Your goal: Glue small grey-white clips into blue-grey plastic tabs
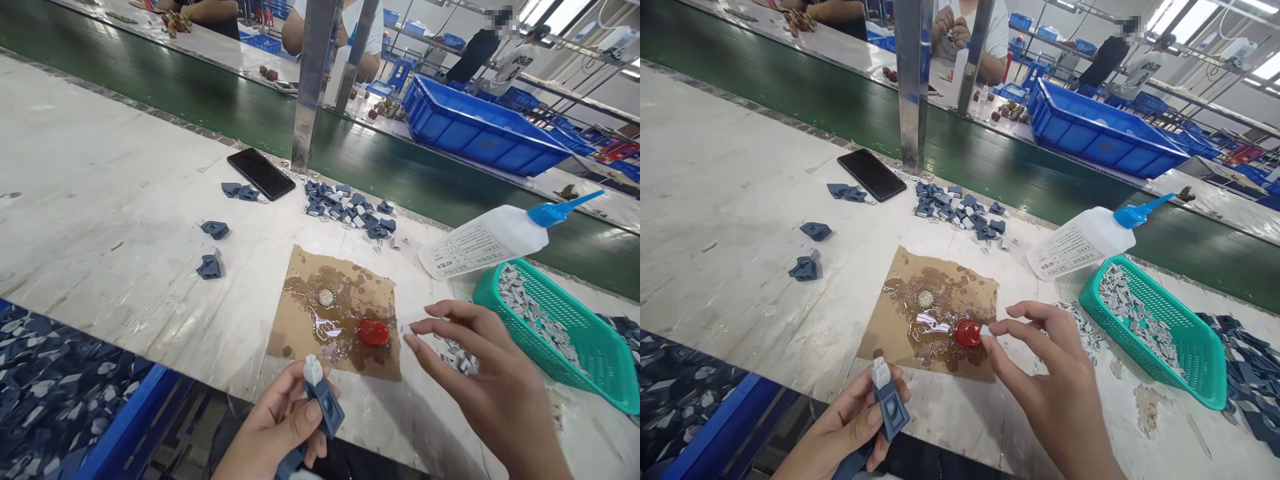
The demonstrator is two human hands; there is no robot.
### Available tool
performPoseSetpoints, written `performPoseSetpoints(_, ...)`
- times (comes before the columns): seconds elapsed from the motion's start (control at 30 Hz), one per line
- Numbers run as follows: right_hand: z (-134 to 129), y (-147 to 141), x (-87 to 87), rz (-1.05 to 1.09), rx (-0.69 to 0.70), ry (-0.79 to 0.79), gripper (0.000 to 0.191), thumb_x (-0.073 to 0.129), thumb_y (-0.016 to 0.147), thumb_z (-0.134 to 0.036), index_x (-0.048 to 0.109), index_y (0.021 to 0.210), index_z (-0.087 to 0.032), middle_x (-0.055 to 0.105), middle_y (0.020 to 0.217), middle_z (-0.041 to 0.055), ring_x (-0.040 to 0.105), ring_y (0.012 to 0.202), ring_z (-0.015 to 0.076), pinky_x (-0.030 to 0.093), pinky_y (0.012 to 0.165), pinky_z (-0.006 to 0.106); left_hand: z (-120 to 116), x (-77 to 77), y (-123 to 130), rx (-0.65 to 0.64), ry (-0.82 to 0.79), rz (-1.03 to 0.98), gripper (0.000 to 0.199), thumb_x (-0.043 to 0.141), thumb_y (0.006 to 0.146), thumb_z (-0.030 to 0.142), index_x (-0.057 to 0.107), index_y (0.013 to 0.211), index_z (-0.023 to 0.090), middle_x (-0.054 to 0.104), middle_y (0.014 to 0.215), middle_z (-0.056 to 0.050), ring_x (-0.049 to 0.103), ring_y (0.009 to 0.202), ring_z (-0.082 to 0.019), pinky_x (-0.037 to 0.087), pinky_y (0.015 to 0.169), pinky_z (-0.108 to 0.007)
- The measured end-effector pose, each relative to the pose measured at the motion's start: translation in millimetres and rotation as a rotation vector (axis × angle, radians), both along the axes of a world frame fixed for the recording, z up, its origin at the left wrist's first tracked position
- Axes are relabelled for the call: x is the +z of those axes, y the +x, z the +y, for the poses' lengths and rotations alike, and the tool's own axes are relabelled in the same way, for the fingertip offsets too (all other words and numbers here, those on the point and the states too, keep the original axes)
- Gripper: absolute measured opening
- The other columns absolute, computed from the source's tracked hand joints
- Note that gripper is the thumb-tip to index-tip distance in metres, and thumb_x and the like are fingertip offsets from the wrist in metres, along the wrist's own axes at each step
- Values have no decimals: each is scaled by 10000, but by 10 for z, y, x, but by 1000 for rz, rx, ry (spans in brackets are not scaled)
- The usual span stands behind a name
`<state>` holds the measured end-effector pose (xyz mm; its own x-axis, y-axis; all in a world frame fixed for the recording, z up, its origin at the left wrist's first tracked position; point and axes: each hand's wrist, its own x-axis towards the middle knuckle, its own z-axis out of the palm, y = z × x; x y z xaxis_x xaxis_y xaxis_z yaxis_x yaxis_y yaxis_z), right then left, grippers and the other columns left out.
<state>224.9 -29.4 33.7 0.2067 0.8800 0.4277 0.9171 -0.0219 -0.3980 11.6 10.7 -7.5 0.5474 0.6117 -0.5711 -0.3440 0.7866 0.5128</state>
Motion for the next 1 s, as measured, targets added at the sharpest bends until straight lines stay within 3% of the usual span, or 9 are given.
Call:
performPoseSetpoints(0.1, -23, -40, 15, 27, -45, 78, 77, 616, 806, -314, 643, 862, -269, 541, 958, 45, 546, 873, 192, 432, 740, 342, 3, -1, 11, -8, 24, -9, 310, 849, 486, 376, 747, 760, 274, 702, 692, 14, 548, 369, -43, 381, 376, -150)
performPoseSetpoints(0.23, -1, -52, -114, -23, 17, 3, 88, 590, 820, -315, 651, 799, -255, 560, 883, 47, 550, 826, 192, 439, 701, 341, 5, 24, 35, -14, 47, 2, 288, 844, 511, 355, 734, 753, 246, 715, 721, -1, 552, 385, -43, 378, 395, -154)
performPoseSetpoints(0.47, -24, -40, -210, -42, 3, 48, 88, 580, 825, -306, 647, 822, -250, 567, 863, 47, 546, 826, 195, 428, 715, 346, -14, 30, 102, 0, 73, -2, 264, 837, 534, 339, 726, 746, 226, 747, 775, -13, 561, 404, -41, 415, 417, -144)
performPoseSetpoints(0.57, -95, -152, -193, 49, 23, 70, 85, 593, 817, -280, 626, 888, -249, 543, 926, 61, 543, 872, 201, 437, 747, 348, -30, 32, 129, 34, 89, 5, 264, 838, 537, 334, 725, 740, 208, 746, 761, -22, 530, 407, -29, 426, 430, -141)
performPoseSetpoints(0.77, -184, -449, -159, 352, 227, 17, 65, 590, 810, -207, 589, 869, -235, 521, 900, 69, 574, 823, 170, 528, 648, 251, -42, 52, 151, 69, 131, 51, 269, 837, 543, 340, 726, 758, 221, 720, 715, 3, 471, 414, -20, 396, 413, -125)
performPoseSetpoints(0.9, -190, -508, -225, 403, 273, 2, 111, 596, 794, -168, 595, 886, -229, 517, 906, 64, 581, 828, 159, 538, 689, 245, -50, 53, 155, 69, 151, 65, 269, 833, 545, 359, 728, 754, 226, 676, 645, 24, 447, 414, -23, 392, 422, -130)
performPoseSetpoints(1.0, -190, -516, -260, 405, 271, -4, 109, 609, 775, -161, 610, 867, -220, 535, 903, 70, 592, 833, 167, 544, 704, 262, -56, 57, 157, 67, 159, 79, 283, 830, 543, 375, 725, 750, 213, 725, 756, -19, 459, 423, -31, 389, 417, -144)
